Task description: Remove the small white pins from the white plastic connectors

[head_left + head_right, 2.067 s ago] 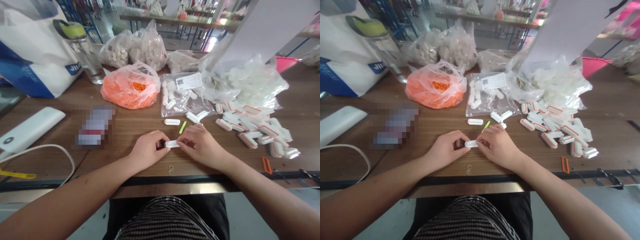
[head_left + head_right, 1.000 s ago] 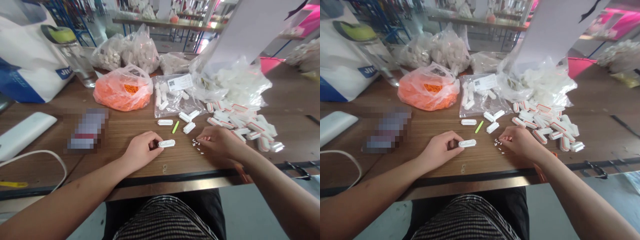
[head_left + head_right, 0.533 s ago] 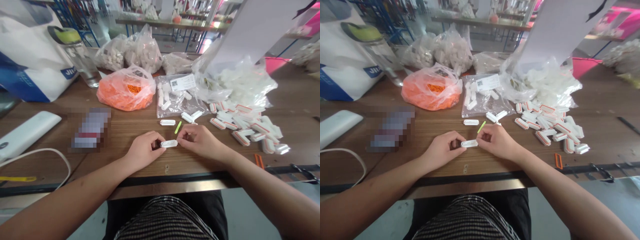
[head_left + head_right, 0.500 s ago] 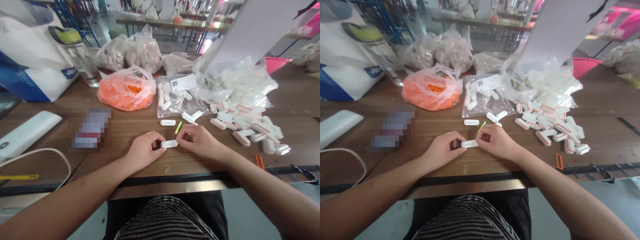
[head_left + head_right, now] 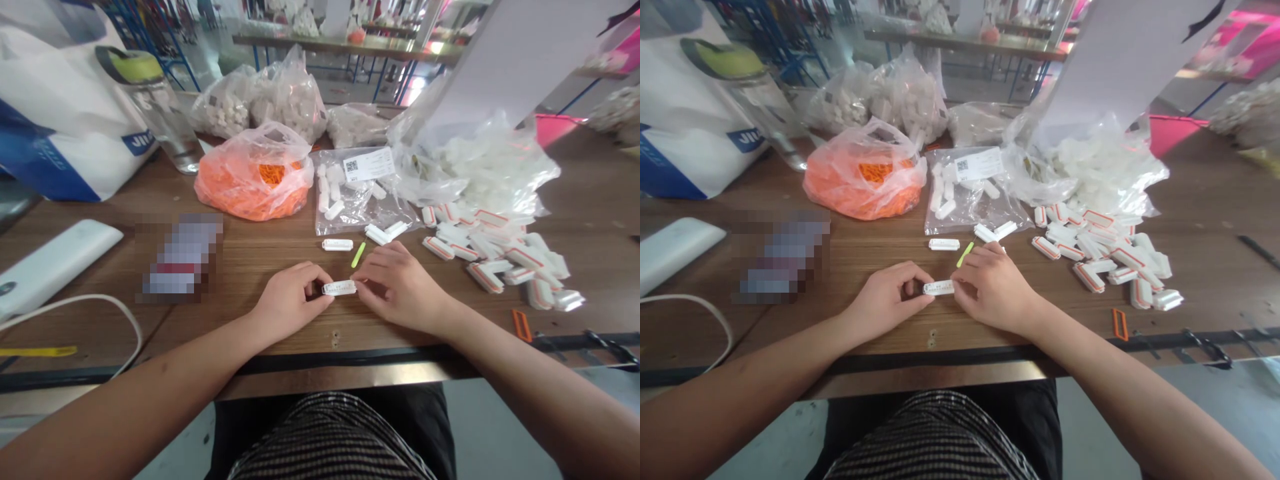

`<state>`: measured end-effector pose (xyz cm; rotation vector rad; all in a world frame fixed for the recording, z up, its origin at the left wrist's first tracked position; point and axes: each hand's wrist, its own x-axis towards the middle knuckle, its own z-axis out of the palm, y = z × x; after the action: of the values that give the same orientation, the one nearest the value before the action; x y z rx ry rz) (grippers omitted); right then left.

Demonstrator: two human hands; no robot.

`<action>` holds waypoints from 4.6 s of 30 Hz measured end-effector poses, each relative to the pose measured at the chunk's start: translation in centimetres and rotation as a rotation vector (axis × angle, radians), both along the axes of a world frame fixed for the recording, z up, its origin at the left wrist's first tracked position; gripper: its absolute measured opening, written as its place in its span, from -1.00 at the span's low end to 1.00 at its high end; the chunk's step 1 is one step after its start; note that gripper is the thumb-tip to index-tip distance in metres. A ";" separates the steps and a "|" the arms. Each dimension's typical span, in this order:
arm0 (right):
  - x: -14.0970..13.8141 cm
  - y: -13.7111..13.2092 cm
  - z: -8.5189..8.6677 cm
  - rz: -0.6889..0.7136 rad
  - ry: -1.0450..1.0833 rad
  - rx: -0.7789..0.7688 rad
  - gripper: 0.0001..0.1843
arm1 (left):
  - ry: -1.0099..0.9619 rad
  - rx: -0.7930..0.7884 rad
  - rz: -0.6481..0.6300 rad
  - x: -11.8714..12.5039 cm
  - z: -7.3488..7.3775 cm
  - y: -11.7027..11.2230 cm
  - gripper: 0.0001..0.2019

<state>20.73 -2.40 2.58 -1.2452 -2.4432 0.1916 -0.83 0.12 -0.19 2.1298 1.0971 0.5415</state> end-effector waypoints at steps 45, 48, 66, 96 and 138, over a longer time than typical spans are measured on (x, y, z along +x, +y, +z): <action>-0.7 -0.7 -1.1 -0.201 0.410 -0.373 -0.86 | -0.010 0.031 -0.004 0.0 -0.1 -0.3 -0.92; -0.5 -0.7 -1.3 -0.197 0.390 -0.342 -0.86 | -0.012 0.037 -0.010 0.0 -0.2 -0.2 -0.92; -0.1 -2.2 -0.3 -0.049 -0.004 0.042 -0.72 | -0.006 -0.013 0.017 0.2 0.2 -0.2 -0.93; 7.7 -3.4 -1.2 -0.415 0.096 -0.296 -0.83 | 0.031 0.039 -0.020 -0.1 0.1 0.1 -0.95; 5.7 -3.3 -0.5 -0.404 0.068 -0.113 -0.79 | 0.027 -0.023 0.026 0.1 0.3 -0.1 -0.94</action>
<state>26.41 -5.66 2.10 -1.7180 -2.0938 0.2546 -0.74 0.03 0.11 2.1114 1.1420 0.5117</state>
